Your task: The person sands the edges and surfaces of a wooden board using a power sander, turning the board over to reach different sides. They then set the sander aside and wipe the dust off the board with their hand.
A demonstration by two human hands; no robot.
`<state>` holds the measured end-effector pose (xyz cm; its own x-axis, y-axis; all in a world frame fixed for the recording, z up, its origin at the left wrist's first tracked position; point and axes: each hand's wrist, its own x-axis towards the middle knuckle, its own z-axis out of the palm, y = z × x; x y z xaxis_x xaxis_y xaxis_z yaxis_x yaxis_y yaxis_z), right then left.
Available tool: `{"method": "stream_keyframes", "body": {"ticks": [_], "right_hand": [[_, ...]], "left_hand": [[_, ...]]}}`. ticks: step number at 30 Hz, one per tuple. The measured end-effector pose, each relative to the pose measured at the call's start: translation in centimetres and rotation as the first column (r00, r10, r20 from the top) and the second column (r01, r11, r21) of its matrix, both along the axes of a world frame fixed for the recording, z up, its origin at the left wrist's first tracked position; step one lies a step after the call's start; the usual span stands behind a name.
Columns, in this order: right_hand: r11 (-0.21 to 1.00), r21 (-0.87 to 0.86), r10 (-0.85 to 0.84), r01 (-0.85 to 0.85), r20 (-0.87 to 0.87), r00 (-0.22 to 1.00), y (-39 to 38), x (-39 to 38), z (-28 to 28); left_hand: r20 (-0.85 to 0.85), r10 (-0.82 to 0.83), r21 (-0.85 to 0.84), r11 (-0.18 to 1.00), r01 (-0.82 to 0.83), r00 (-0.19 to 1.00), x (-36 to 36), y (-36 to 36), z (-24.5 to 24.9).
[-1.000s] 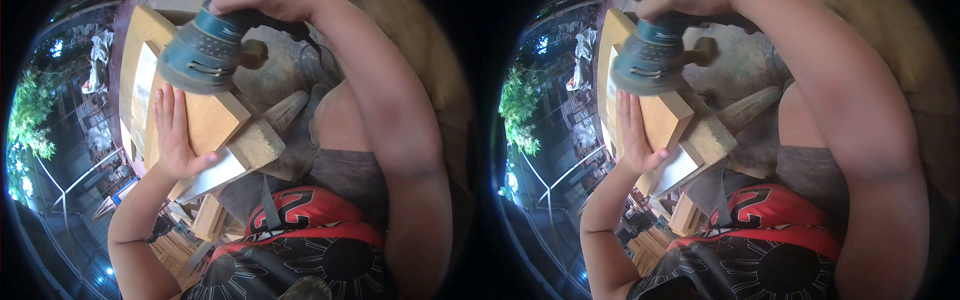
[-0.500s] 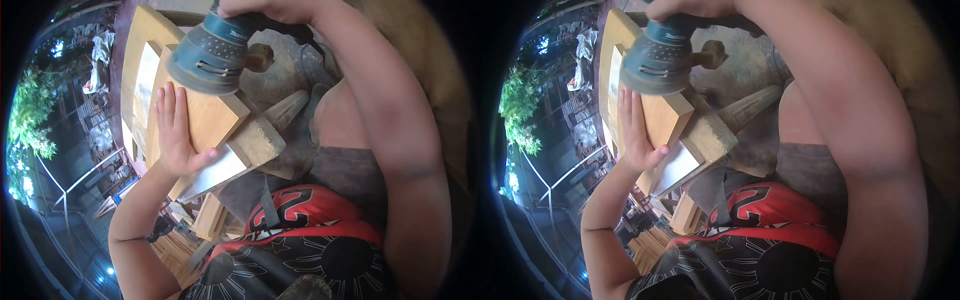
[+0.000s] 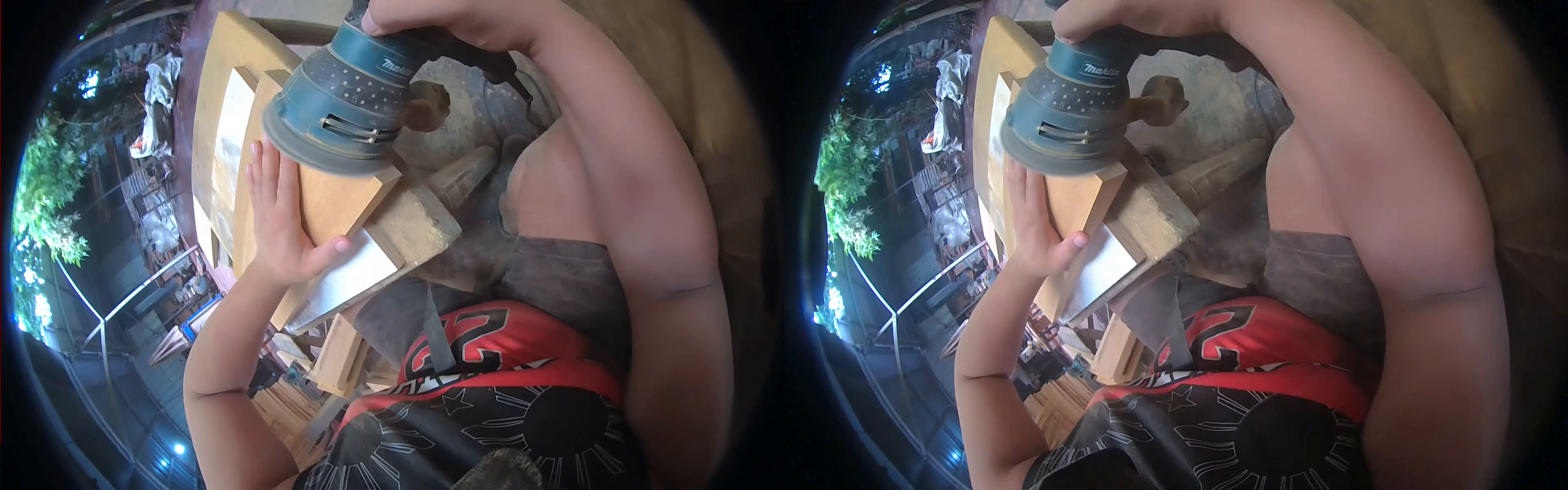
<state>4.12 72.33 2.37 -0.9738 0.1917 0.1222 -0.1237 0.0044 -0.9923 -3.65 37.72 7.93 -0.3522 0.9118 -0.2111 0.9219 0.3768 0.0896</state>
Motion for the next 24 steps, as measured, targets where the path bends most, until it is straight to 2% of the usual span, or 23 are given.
{"method": "stream_keyframes", "body": {"ticks": [2,4,6,8,9,10,11,12,14,15,17,18,21,22,24], "right_hand": [[0.998,0.054,0.038,-0.035,-0.051,0.998,0.1,-0.2,-0.6],[0.990,0.129,0.057,-0.064,0.055,0.997,0.6,0.4,-0.3],[0.993,0.033,0.118,-0.116,-0.044,0.992,1.7,1.6,1.1],[0.997,0.038,0.066,-0.063,-0.073,0.995,0.9,2.6,1.6],[0.995,0.100,-0.019,0.025,-0.061,0.998,-0.4,3.0,1.8],[0.991,0.129,-0.036,0.038,-0.015,0.999,-0.5,2.8,2.1],[0.986,0.158,-0.053,0.047,0.032,0.998,-0.7,2.6,2.4],[0.989,0.148,0.000,-0.018,0.118,0.993,0.1,2.0,2.9],[0.988,0.148,0.036,-0.045,0.066,0.997,0.4,1.9,2.7],[0.988,0.155,0.020,-0.009,-0.070,0.997,0.3,2.3,2.0],[0.986,0.167,-0.006,0.021,-0.089,0.996,0.0,2.5,2.0],[0.983,0.183,-0.016,0.011,0.024,1.000,0.1,2.0,2.3],[0.993,0.061,0.097,-0.098,0.020,0.995,0.7,1.3,0.7],[0.989,0.098,0.115,-0.113,-0.017,0.993,1.0,1.3,1.0],[0.989,0.142,0.050,-0.037,-0.094,0.994,0.4,1.6,1.0]], "left_hand": [[-0.010,-0.011,0.018,1.000,0.011,1.000,0.0,-0.3,-0.3],[-0.018,-0.024,0.031,0.999,0.025,1.000,-0.2,-0.3,-0.3],[-0.006,-0.011,0.018,1.000,0.011,1.000,-0.2,-0.4,-0.3],[0.021,0.002,-0.016,1.000,-0.002,1.000,-0.2,0.1,0.1],[0.017,-0.004,-0.010,1.000,0.004,1.000,-0.2,0.1,0.0],[0.013,-0.010,-0.004,1.000,0.011,1.000,-0.2,0.1,0.0],[-0.009,-0.025,0.020,0.999,0.026,1.000,-0.3,-0.3,-0.3],[-0.033,-0.040,0.045,0.998,0.041,0.999,-0.4,-0.5,-0.5],[0.008,-0.004,0.005,1.000,0.004,1.000,-0.3,0.0,-0.1],[0.020,0.007,-0.009,1.000,-0.007,1.000,-0.2,0.0,0.0],[0.030,0.018,-0.027,0.999,-0.017,0.999,-0.2,0.0,0.1],[0.022,0.014,-0.014,1.000,-0.014,1.000,-0.2,0.0,0.0],[-0.012,-0.003,0.056,0.998,0.003,1.000,-0.3,-0.5,-0.6],[-0.001,-0.006,0.043,0.999,0.006,1.000,-0.4,-0.2,-0.5],[0.022,0.001,0.006,1.000,-0.001,1.000,-0.4,-0.1,-0.2]]}}
